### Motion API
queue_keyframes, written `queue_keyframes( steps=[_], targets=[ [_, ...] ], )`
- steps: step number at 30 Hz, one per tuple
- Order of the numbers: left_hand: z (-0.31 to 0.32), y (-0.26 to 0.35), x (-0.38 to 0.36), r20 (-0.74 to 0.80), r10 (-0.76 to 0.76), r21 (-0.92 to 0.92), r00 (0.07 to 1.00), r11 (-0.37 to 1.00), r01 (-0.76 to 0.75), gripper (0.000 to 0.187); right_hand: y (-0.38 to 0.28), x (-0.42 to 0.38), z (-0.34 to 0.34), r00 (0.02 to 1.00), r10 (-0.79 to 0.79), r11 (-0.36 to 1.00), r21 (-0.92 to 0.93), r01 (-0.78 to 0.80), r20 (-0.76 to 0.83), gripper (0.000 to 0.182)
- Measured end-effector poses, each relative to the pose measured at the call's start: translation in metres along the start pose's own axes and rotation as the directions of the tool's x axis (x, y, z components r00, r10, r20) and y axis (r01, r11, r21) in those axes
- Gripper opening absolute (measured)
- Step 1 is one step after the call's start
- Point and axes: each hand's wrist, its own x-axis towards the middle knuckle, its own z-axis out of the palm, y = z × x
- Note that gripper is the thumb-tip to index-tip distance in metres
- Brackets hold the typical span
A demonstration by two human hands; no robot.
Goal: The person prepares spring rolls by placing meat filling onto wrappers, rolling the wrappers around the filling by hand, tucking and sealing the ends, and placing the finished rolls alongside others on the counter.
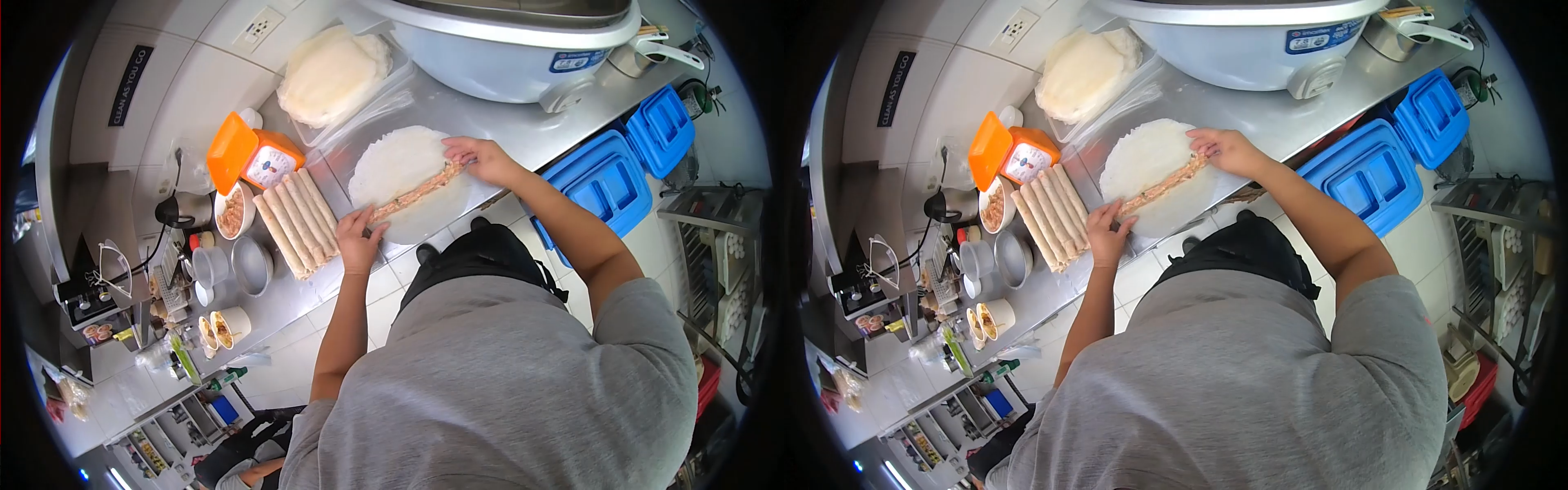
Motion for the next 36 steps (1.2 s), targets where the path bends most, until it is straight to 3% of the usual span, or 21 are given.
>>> queue_keyframes(
  steps=[2, 5, 9, 12, 15, 16, 19, 22, 23, 24, 26, 28, 29, 31, 32, 34, 35, 36],
  targets=[
    [0.012, -0.003, 0.001, -0.005, 0.039, 0.030, 0.999, 0.999, -0.038, 0.035, -0.004, 0.002, 0.001, 0.999, 0.032, 0.999, 0.040, -0.032, 0.000, 0.057],
    [0.014, -0.009, -0.001, -0.025, 0.063, 0.046, 0.998, 0.997, -0.062, 0.036, -0.046, -0.015, 0.014, 0.969, -0.243, 0.867, -0.456, 0.202, -0.034, 0.050],
    [-0.006, 0.020, -0.012, -0.190, 0.025, -0.008, 0.981, 1.000, -0.027, 0.031, -0.044, -0.037, 0.034, 0.900, -0.360, 0.698, -0.569, 0.434, 0.245, 0.042],
    [-0.002, 0.013, -0.032, 0.072, 0.198, 0.019, 0.977, 0.980, -0.200, 0.024, -0.034, -0.043, 0.040, 0.924, -0.251, 0.699, -0.606, 0.379, 0.288, 0.028],
    [0.005, 0.013, -0.037, 0.082, 0.186, -0.026, 0.979, 0.983, -0.184, 0.016, -0.030, -0.037, 0.042, 0.918, -0.138, 0.625, -0.686, 0.372, 0.371, 0.015],
    [0.006, 0.013, -0.036, 0.086, 0.197, -0.025, 0.977, 0.980, -0.196, 0.014, -0.030, -0.037, 0.044, 0.916, -0.191, 0.629, -0.672, 0.391, 0.353, 0.012],
    [-0.004, 0.024, -0.030, 0.061, 0.117, -0.071, 0.991, 0.991, -0.113, 0.011, -0.042, -0.029, 0.043, 0.913, -0.301, 0.640, -0.652, 0.406, 0.274, 0.008],
    [-0.004, 0.019, -0.007, -0.158, 0.104, -0.191, 0.982, 0.972, -0.134, 0.009, -0.053, -0.013, 0.046, 0.946, -0.296, 0.681, -0.665, 0.306, 0.132, 0.008],
    [-0.001, 0.014, 0.002, -0.149, 0.030, -0.271, 0.988, 0.960, -0.070, 0.008, -0.051, -0.002, 0.046, 0.950, -0.301, 0.692, -0.668, 0.274, 0.077, 0.009],
    [0.001, 0.013, 0.014, -0.047, -0.149, -0.327, 0.988, 0.936, 0.126, 0.008, -0.047, 0.010, 0.047, 0.951, -0.307, 0.702, -0.670, 0.241, 0.020, 0.009],
    [0.002, 0.016, 0.038, 0.178, -0.466, -0.377, 0.867, 0.781, 0.497, 0.010, -0.035, 0.028, 0.047, 0.967, -0.247, 0.723, -0.676, 0.140, -0.063, 0.010],
    [0.014, 0.000, 0.050, 0.129, -0.421, -0.259, 0.898, 0.860, 0.440, 0.012, -0.023, 0.040, 0.049, 0.973, -0.182, 0.750, -0.660, 0.043, -0.143, 0.011],
    [0.019, -0.008, 0.050, 0.109, -0.397, -0.195, 0.911, 0.890, 0.411, 0.014, -0.017, 0.042, 0.053, 0.954, -0.228, 0.732, -0.680, 0.035, -0.196, 0.013],
    [0.015, 0.004, 0.050, -0.141, -0.237, -0.046, 0.961, 0.971, 0.233, 0.017, -0.017, 0.042, 0.062, 0.899, -0.319, 0.696, -0.718, 0.009, -0.299, 0.017],
    [0.014, 0.012, 0.049, -0.251, -0.135, 0.045, 0.958, 0.987, 0.151, 0.018, -0.017, 0.039, 0.066, 0.888, -0.393, 0.660, -0.746, 0.093, -0.237, 0.019],
    [0.016, 0.022, 0.045, -0.125, 0.126, 0.043, 0.984, 0.992, -0.122, 0.020, -0.033, 0.027, 0.077, 0.843, -0.527, 0.568, -0.782, 0.257, -0.106, 0.024],
    [0.017, 0.024, 0.040, -0.060, 0.251, 0.028, 0.966, 0.968, -0.250, 0.021, -0.033, 0.022, 0.080, 0.886, -0.464, 0.582, -0.763, 0.282, -0.027, 0.026],
    [0.017, 0.023, 0.037, 0.007, 0.179, 0.016, 0.984, 0.984, -0.179, 0.021, -0.033, 0.018, 0.083, 0.916, -0.398, 0.598, -0.742, 0.304, 0.055, 0.028]
  ],
)
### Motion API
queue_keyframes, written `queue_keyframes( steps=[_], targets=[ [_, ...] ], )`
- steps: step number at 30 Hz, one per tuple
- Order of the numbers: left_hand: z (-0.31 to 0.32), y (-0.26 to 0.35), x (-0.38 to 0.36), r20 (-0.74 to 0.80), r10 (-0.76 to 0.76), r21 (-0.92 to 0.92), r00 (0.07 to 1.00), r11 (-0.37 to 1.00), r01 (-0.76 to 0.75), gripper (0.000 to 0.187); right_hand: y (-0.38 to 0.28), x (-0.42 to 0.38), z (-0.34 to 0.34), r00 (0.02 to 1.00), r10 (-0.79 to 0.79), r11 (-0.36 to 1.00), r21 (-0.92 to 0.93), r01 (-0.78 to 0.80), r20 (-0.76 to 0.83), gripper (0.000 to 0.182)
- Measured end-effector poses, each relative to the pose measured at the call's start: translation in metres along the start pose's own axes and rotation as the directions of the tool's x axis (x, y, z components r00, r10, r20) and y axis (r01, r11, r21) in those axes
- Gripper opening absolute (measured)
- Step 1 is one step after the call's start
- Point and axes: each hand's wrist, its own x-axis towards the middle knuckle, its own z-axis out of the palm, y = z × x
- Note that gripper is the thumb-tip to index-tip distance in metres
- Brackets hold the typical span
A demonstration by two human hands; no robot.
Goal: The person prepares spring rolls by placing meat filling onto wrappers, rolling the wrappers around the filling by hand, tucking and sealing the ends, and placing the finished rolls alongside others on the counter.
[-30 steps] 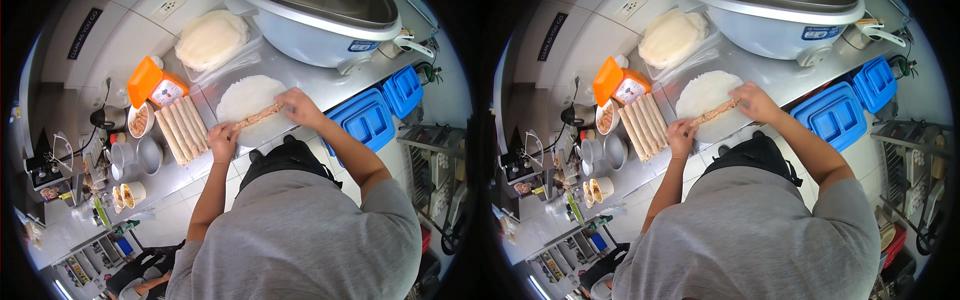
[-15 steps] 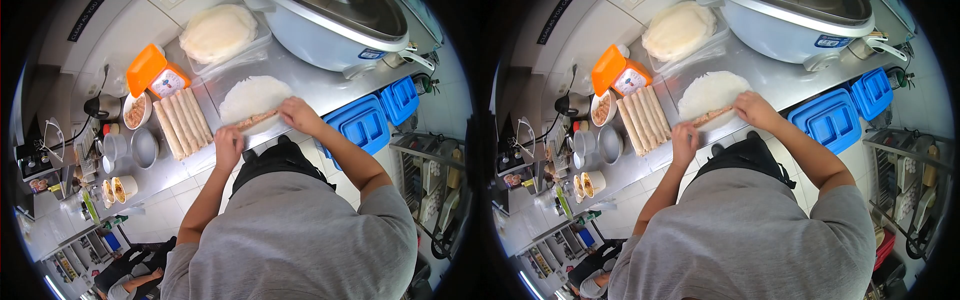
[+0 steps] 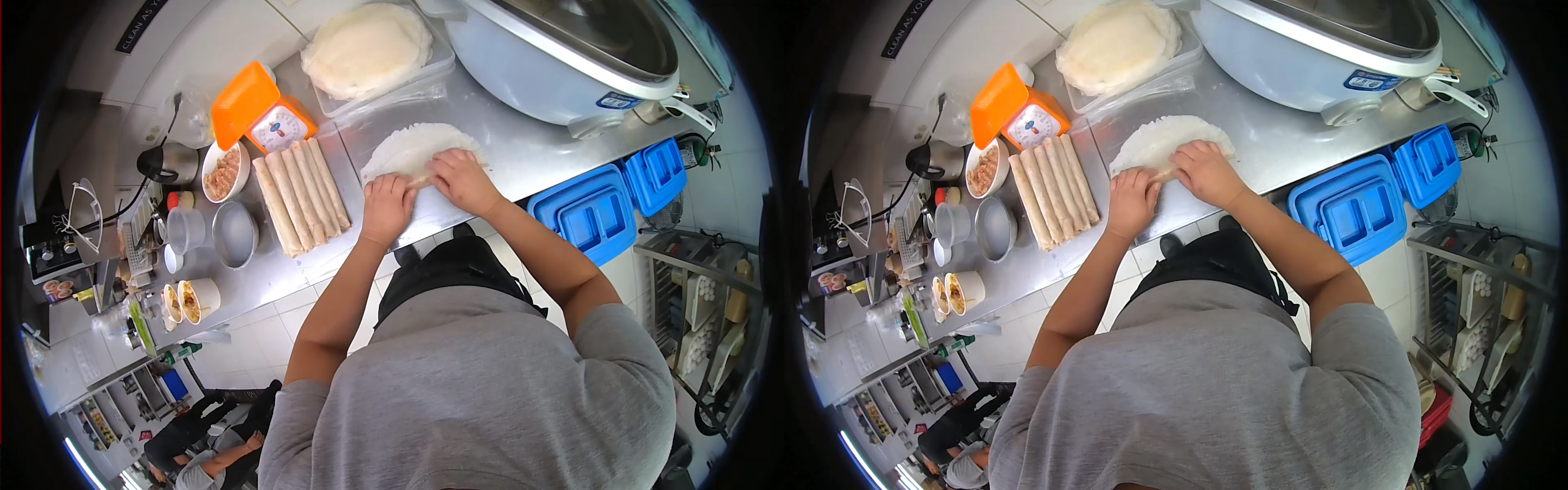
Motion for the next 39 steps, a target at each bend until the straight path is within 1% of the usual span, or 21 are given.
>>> queue_keyframes(
  steps=[1, 2, 3, 4, 6, 8, 10, 11, 14, 17, 20, 21, 24, 25, 26, 28, 31, 34, 37, 38, 39],
  targets=[
    [-0.001, -0.003, -0.001, 0.066, -0.069, -0.007, 0.995, 0.998, 0.070, 0.022, -0.002, -0.001, 0.000, 0.994, -0.016, 0.999, 0.030, 0.013, 0.104, 0.029],
    [-0.002, -0.008, 0.001, 0.130, -0.135, -0.011, 0.982, 0.990, 0.137, 0.022, -0.004, 0.000, -0.001, 0.995, -0.014, 1.000, 0.024, 0.012, 0.095, 0.030],
    [-0.001, -0.016, 0.007, 0.038, -0.136, -0.038, 0.990, 0.990, 0.138, 0.022, -0.008, 0.004, -0.004, 0.996, -0.013, 1.000, 0.017, 0.012, 0.087, 0.030],
    [-0.004, -0.019, 0.021, 0.036, -0.105, -0.052, 0.994, 0.993, 0.107, 0.023, -0.012, 0.007, -0.005, 0.996, -0.011, 1.000, 0.013, 0.010, 0.087, 0.031],
    [-0.004, -0.030, 0.058, 0.034, -0.053, -0.083, 0.998, 0.995, 0.056, 0.028, -0.030, 0.021, 0.009, 0.973, -0.054, 0.997, 0.068, 0.039, 0.224, 0.033],
    [0.009, -0.043, 0.088, 0.157, 0.152, 0.050, 0.976, 0.986, -0.162, 0.039, -0.042, 0.030, 0.027, 0.949, -0.071, 0.995, 0.082, 0.048, 0.309, 0.033],
    [0.019, -0.053, 0.100, 0.237, 0.164, 0.078, 0.958, 0.979, -0.187, 0.041, -0.048, 0.024, 0.045, 0.938, -0.055, 0.998, 0.056, 0.038, 0.341, 0.031],
    [0.024, -0.058, 0.103, 0.280, 0.173, 0.090, 0.944, 0.975, -0.205, 0.042, -0.049, 0.015, 0.048, 0.943, -0.054, 0.998, 0.055, 0.039, 0.328, 0.030],
    [0.037, -0.066, 0.100, 0.203, 0.200, 0.118, 0.959, 0.967, -0.226, 0.041, -0.055, 0.009, 0.042, 0.949, -0.045, 0.999, 0.040, 0.034, 0.313, 0.030],
    [0.027, -0.063, 0.106, 0.270, 0.171, 0.103, 0.948, 0.973, -0.205, 0.045, -0.069, 0.033, 0.053, 0.940, 0.007, 0.993, 0.112, -0.048, 0.342, 0.032],
    [0.028, -0.069, 0.107, 0.269, 0.213, 0.159, 0.940, 0.952, -0.261, 0.048, -0.084, 0.017, 0.074, 0.944, -0.060, 0.996, 0.079, 0.036, 0.323, 0.033],
    [0.026, -0.069, 0.109, 0.284, 0.208, 0.159, 0.936, 0.953, -0.259, 0.048, -0.084, 0.021, 0.070, 0.937, -0.079, 0.989, 0.147, 0.030, 0.342, 0.035],
    [0.025, -0.068, 0.110, 0.336, 0.188, 0.146, 0.923, 0.958, -0.248, 0.048, -0.060, 0.036, 0.047, 0.955, 0.035, 0.989, 0.126, -0.075, 0.294, 0.035],
    [0.023, -0.068, 0.112, 0.349, 0.176, 0.141, 0.920, 0.961, -0.238, 0.048, -0.049, 0.033, 0.035, 0.920, 0.122, 0.989, 0.030, -0.143, 0.371, 0.035],
    [0.021, -0.070, 0.114, 0.357, 0.164, 0.139, 0.919, 0.964, -0.226, 0.048, -0.046, 0.029, 0.030, 0.918, 0.088, 0.992, 0.054, -0.118, 0.387, 0.035],
    [0.026, -0.075, 0.113, 0.291, 0.211, 0.147, 0.933, 0.954, -0.262, 0.051, -0.046, 0.021, 0.020, 0.911, 0.020, 0.992, 0.103, -0.069, 0.412, 0.034],
    [0.029, -0.079, 0.114, 0.267, 0.230, 0.153, 0.936, 0.949, -0.276, 0.053, -0.032, 0.032, 0.001, 0.868, 0.153, 0.986, -0.016, -0.165, 0.472, 0.033],
    [0.028, -0.079, 0.113, 0.268, 0.216, 0.146, 0.939, 0.954, -0.262, 0.054, -0.032, 0.025, -0.007, 0.840, 0.068, 0.991, 0.058, -0.117, 0.539, 0.031],
    [0.025, -0.078, 0.116, 0.262, 0.215, 0.131, 0.941, 0.958, -0.255, 0.053, -0.018, 0.029, -0.019, 0.835, 0.153, 0.987, -0.038, -0.157, 0.528, 0.027],
    [0.024, -0.077, 0.115, 0.258, 0.207, 0.127, 0.944, 0.961, -0.245, 0.052, -0.017, 0.025, -0.017, 0.854, 0.119, 0.992, -0.022, -0.126, 0.507, 0.027],
    [0.024, -0.078, 0.114, 0.197, 0.160, 0.090, 0.967, 0.979, -0.180, 0.047, -0.016, 0.018, -0.015, 0.872, 0.084, 0.996, -0.008, -0.092, 0.483, 0.026]
  ],
)
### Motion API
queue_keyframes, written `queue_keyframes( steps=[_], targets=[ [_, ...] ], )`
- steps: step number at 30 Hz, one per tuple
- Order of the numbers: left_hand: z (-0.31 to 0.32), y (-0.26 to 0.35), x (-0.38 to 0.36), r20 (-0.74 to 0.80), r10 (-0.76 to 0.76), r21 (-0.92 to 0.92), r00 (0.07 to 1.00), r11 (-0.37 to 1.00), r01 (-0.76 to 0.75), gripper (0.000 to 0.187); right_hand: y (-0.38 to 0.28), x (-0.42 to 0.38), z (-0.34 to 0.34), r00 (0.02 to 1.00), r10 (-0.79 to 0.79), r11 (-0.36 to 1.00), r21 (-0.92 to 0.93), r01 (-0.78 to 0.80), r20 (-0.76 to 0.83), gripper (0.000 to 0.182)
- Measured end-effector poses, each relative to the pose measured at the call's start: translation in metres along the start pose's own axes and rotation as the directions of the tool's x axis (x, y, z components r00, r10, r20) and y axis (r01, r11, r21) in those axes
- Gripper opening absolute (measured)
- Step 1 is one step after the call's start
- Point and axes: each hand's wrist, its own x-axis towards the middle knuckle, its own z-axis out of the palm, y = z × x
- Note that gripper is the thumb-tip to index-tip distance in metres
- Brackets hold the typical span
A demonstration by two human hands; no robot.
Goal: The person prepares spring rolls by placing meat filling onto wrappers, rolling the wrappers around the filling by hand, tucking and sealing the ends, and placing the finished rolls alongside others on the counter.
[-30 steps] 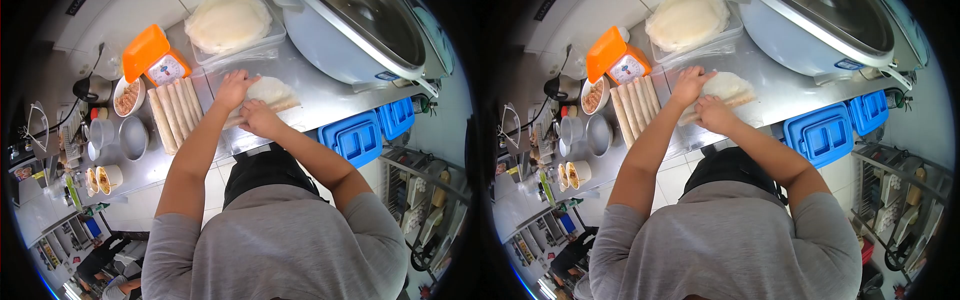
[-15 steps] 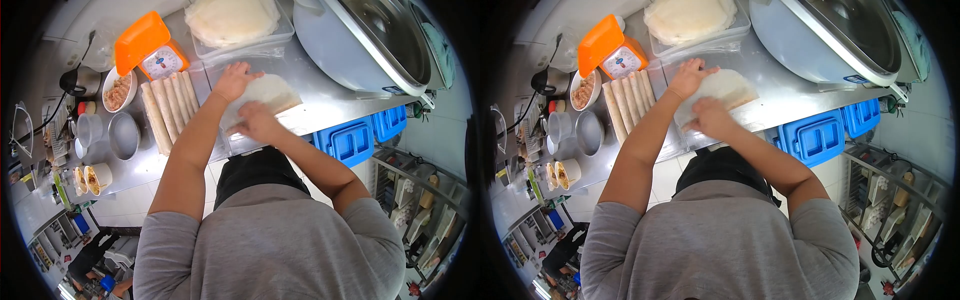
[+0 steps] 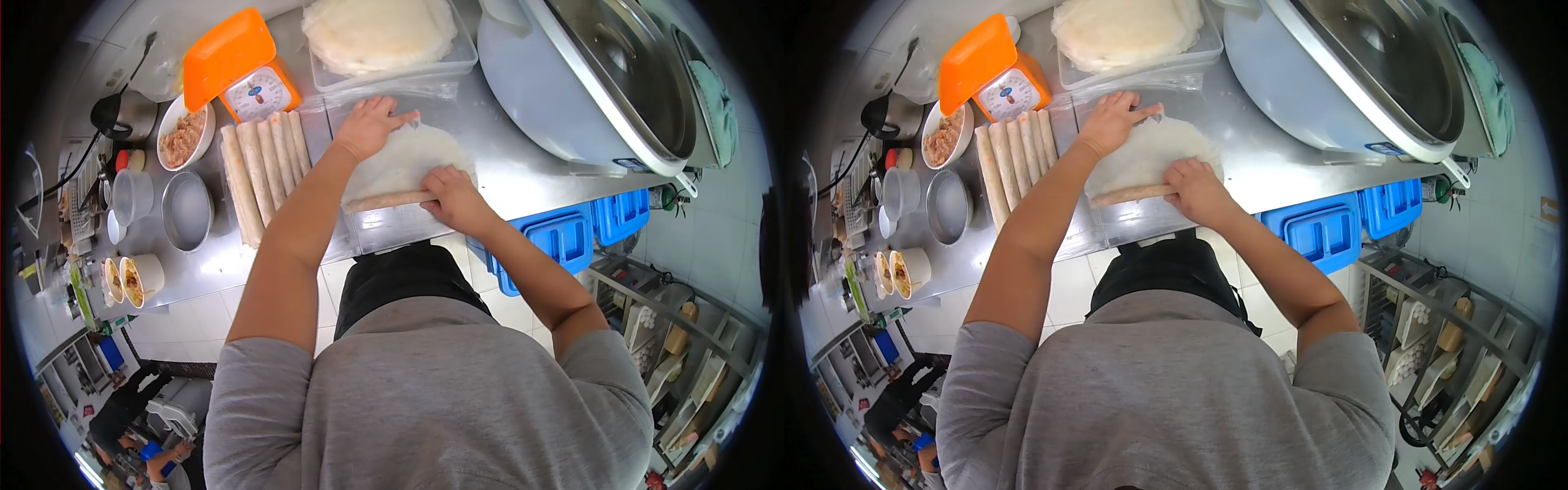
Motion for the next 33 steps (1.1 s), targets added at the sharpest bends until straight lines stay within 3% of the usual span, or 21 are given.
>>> queue_keyframes(
  steps=[2, 5, 7, 9, 13, 17, 21, 23, 26, 28, 30, 32, 33],
  targets=[
    [0.003, 0.001, 0.003, -0.110, -0.110, -0.107, 0.988, 0.989, 0.099, 0.041, 0.009, -0.005, 0.005, 0.997, -0.063, 0.998, -0.007, 0.063, -0.036, 0.026],
    [-0.033, 0.045, -0.032, -0.264, -0.133, -0.196, 0.955, 0.977, 0.082, 0.035, 0.007, -0.004, 0.005, 0.993, -0.093, 0.995, -0.034, 0.091, -0.070, 0.026],
    [-0.029, 0.086, -0.068, -0.009, 0.057, -0.266, 0.998, 0.962, -0.058, 0.035, -0.007, -0.004, 0.001, 0.994, -0.061, 0.994, -0.099, 0.051, -0.094, 0.027],
    [-0.014, 0.103, -0.093, 0.091, -0.135, -0.238, 0.987, 0.959, 0.154, 0.031, -0.001, -0.011, 0.004, 0.995, -0.042, 0.998, -0.055, 0.037, -0.088, 0.027],
    [-0.008, 0.107, -0.120, 0.073, -0.246, -0.171, 0.966, 0.951, 0.256, 0.034, 0.026, -0.033, 0.000, 0.988, -0.049, 0.998, -0.057, 0.041, -0.146, 0.031],
    [-0.018, 0.102, -0.133, 0.078, -0.294, -0.139, 0.953, 0.943, 0.303, 0.037, 0.028, -0.036, -0.027, 0.998, -0.056, 0.998, 0.043, 0.055, 0.030, 0.027],
    [-0.032, 0.092, -0.159, 0.090, -0.319, -0.135, 0.943, 0.935, 0.329, 0.041, 0.034, -0.023, -0.048, 0.985, 0.081, 0.996, 0.033, -0.087, 0.151, 0.030],
    [-0.053, 0.098, -0.163, -0.084, -0.331, -0.225, 0.940, 0.925, 0.305, 0.046, 0.009, 0.000, -0.059, 0.999, 0.031, 0.999, 0.027, -0.031, 0.011, 0.035],
    [-0.092, 0.096, -0.171, -0.195, -0.394, -0.387, 0.898, 0.872, 0.299, 0.041, -0.061, 0.061, -0.066, 0.979, -0.127, 0.981, 0.127, 0.148, -0.156, 0.038],
    [-0.115, 0.088, -0.190, -0.232, -0.437, -0.431, 0.869, 0.847, 0.311, 0.034, -0.122, 0.109, -0.056, 0.952, -0.271, 0.942, 0.163, 0.293, -0.143, 0.042],
    [-0.133, 0.076, -0.216, -0.256, -0.471, -0.464, 0.844, 0.826, 0.320, 0.027, -0.183, 0.158, -0.030, 0.922, -0.388, 0.889, 0.263, 0.376, -0.007, 0.053],
    [-0.147, 0.064, -0.248, -0.269, -0.510, -0.481, 0.817, 0.806, 0.345, 0.021, -0.235, 0.205, 0.018, 0.776, -0.631, 0.773, 0.090, 0.628, 0.007, 0.068],
    [-0.153, 0.059, -0.265, -0.273, -0.529, -0.491, 0.804, 0.795, 0.356, 0.018, -0.257, 0.224, 0.042, 0.760, -0.643, 0.765, 0.031, 0.644, 0.088, 0.074]
  ],
)
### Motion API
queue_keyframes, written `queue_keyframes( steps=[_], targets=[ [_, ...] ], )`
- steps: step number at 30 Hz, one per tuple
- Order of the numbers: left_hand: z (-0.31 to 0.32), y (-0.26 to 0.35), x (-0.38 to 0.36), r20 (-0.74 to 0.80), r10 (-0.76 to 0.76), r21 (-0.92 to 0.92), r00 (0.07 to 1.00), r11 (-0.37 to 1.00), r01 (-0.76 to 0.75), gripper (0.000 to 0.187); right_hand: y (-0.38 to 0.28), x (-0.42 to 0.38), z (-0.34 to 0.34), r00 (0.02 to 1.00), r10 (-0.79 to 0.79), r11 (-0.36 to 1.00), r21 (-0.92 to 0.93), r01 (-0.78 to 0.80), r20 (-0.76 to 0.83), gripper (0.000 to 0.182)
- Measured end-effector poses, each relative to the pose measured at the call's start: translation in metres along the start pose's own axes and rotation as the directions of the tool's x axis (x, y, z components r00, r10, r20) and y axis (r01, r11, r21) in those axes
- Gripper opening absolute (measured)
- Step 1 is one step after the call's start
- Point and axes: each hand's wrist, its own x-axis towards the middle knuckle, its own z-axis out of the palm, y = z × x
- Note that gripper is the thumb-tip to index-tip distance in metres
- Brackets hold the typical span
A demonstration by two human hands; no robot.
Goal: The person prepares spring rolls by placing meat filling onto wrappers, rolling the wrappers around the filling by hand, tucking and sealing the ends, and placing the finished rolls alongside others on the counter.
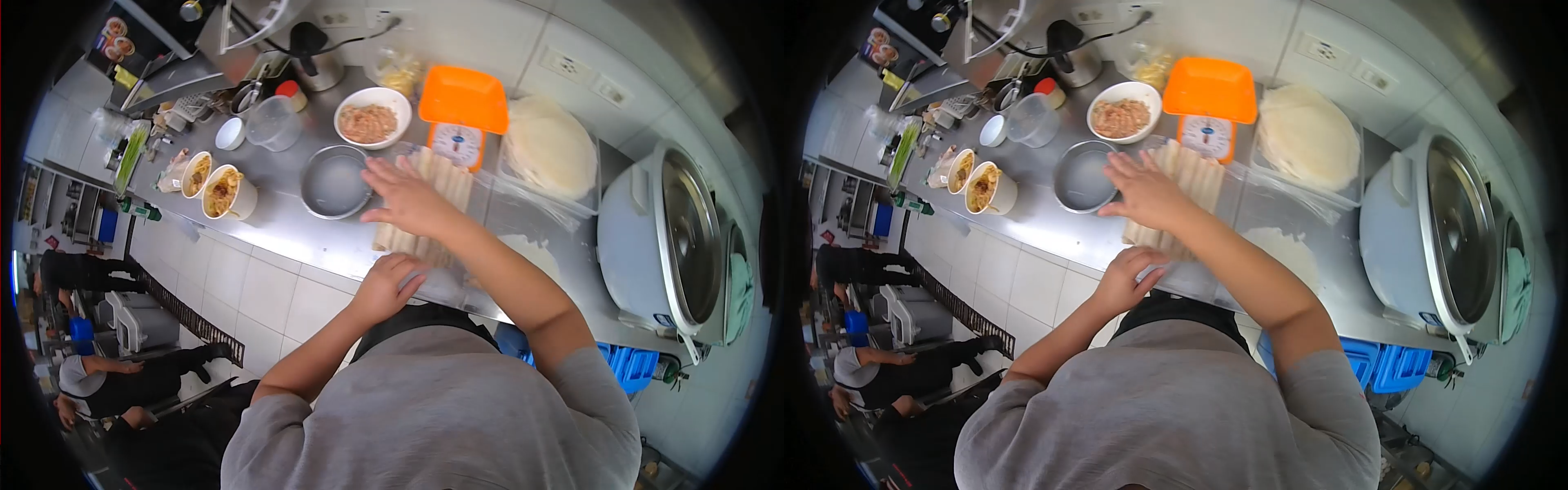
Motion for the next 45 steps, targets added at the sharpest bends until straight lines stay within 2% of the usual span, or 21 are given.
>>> queue_keyframes(
  steps=[4, 7, 10, 11, 12, 13, 16, 19, 22, 23, 25, 27, 28, 29, 32, 36, 37, 39, 40, 43, 45],
  targets=[
    [-0.051, -0.022, -0.035, -0.124, -0.065, -0.007, 0.990, 0.998, 0.064, 0.014, 0.005, 0.080, 0.072, 0.973, 0.050, 0.987, -0.160, -0.014, 0.223, 0.086],
    [-0.078, -0.034, -0.050, -0.190, -0.119, -0.021, 0.975, 0.993, 0.117, 0.013, 0.008, 0.104, 0.093, 0.868, 0.187, 0.974, -0.201, -0.103, 0.460, 0.088],
    [-0.093, -0.046, -0.055, -0.186, -0.147, -0.009, 0.971, 0.989, 0.148, 0.013, 0.012, 0.112, 0.098, 0.876, 0.174, 0.949, 0.161, -0.271, 0.449, 0.094],
    [-0.094, -0.050, -0.055, -0.198, -0.169, -0.049, 0.966, 0.986, 0.162, 0.011, 0.016, 0.109, 0.096, 0.874, 0.236, 0.763, 0.476, -0.438, 0.425, 0.094],
    [-0.095, -0.052, -0.052, -0.190, -0.161, -0.059, 0.968, 0.986, 0.153, 0.011, 0.013, 0.103, 0.079, 0.856, 0.308, 0.457, 0.724, -0.517, 0.416, 0.093],
    [-0.095, -0.053, -0.046, -0.181, -0.150, -0.070, 0.972, 0.988, 0.139, 0.012, 0.011, 0.096, 0.062, 0.823, 0.378, 0.086, 0.869, -0.488, 0.425, 0.092],
    [-0.088, -0.047, -0.022, -0.117, -0.087, -0.138, 0.989, 0.988, 0.071, 0.014, 0.020, 0.049, 0.017, 0.903, 0.259, -0.486, 0.854, -0.184, 0.343, 0.096],
    [-0.069, -0.027, 0.006, 0.008, 0.010, -0.229, 1.000, 0.973, -0.008, 0.017, 0.019, -0.035, -0.028, 0.873, 0.431, -0.518, 0.855, 0.030, 0.230, 0.099],
    [-0.030, -0.003, 0.034, 0.181, 0.144, -0.306, 0.973, 0.948, -0.083, 0.023, 0.025, -0.148, -0.067, 0.771, 0.628, -0.198, 0.980, 0.026, 0.107, 0.094],
    [-0.016, 0.009, 0.044, 0.305, 0.155, -0.301, 0.940, 0.952, -0.059, 0.030, 0.032, -0.188, -0.074, 0.674, 0.728, 0.024, 0.979, -0.203, 0.122, 0.092],
    [0.034, 0.015, 0.055, 0.470, 0.163, -0.187, 0.868, 0.979, -0.082, 0.033, 0.050, -0.261, -0.063, 0.481, 0.876, 0.327, 0.682, -0.654, 0.041, 0.087],
    [0.086, 0.006, 0.059, 0.569, 0.125, 0.021, 0.813, 0.986, -0.166, 0.039, 0.045, -0.285, -0.019, 0.494, 0.868, 0.375, 0.573, -0.729, 0.061, 0.081],
    [0.113, 0.000, 0.059, 0.586, 0.091, 0.162, 0.805, 0.961, -0.226, 0.042, 0.047, -0.287, 0.001, 0.643, 0.763, 0.635, 0.116, -0.764, 0.058, 0.084],
    [0.135, -0.004, 0.057, 0.597, 0.054, 0.298, 0.800, 0.912, -0.284, 0.045, 0.044, -0.281, 0.017, 0.717, 0.685, 0.728, -0.087, -0.680, 0.131, 0.089],
    [0.163, -0.017, 0.038, 0.565, -0.043, 0.513, 0.824, 0.800, -0.310, 0.048, 0.054, -0.290, 0.028, 0.785, 0.619, 0.760, -0.240, -0.604, -0.017, 0.094],
    [0.153, -0.002, 0.045, 0.592, -0.115, 0.528, 0.798, 0.803, -0.276, 0.051, 0.079, -0.314, -0.016, 0.553, 0.832, 0.528, -0.250, -0.811, -0.038, 0.097],
    [0.151, -0.001, 0.046, 0.593, -0.137, 0.532, 0.793, 0.806, -0.258, 0.051, 0.077, -0.305, -0.021, 0.607, 0.793, 0.580, -0.247, -0.776, -0.044, 0.097],
    [0.153, 0.002, 0.045, 0.571, -0.168, 0.527, 0.803, 0.826, -0.202, 0.053, 0.071, -0.270, 0.010, 0.803, 0.592, 0.804, 0.020, -0.594, 0.068, 0.096],
    [0.154, 0.002, 0.043, 0.553, -0.176, 0.518, 0.814, 0.838, -0.170, 0.054, 0.068, -0.265, 0.025, 0.880, 0.465, 0.863, 0.171, -0.475, 0.097, 0.095],
    [0.152, 0.002, 0.042, 0.539, -0.191, 0.542, 0.821, 0.824, -0.164, 0.056, 0.088, -0.266, 0.034, 0.889, 0.450, 0.883, -0.191, -0.428, 0.088, 0.093],
    [0.149, 0.005, 0.041, 0.551, -0.225, 0.564, 0.804, 0.810, -0.160, 0.058, 0.109, -0.284, 0.005, 0.838, 0.545, 0.823, -0.205, -0.529, 0.026, 0.092]
  ],
)
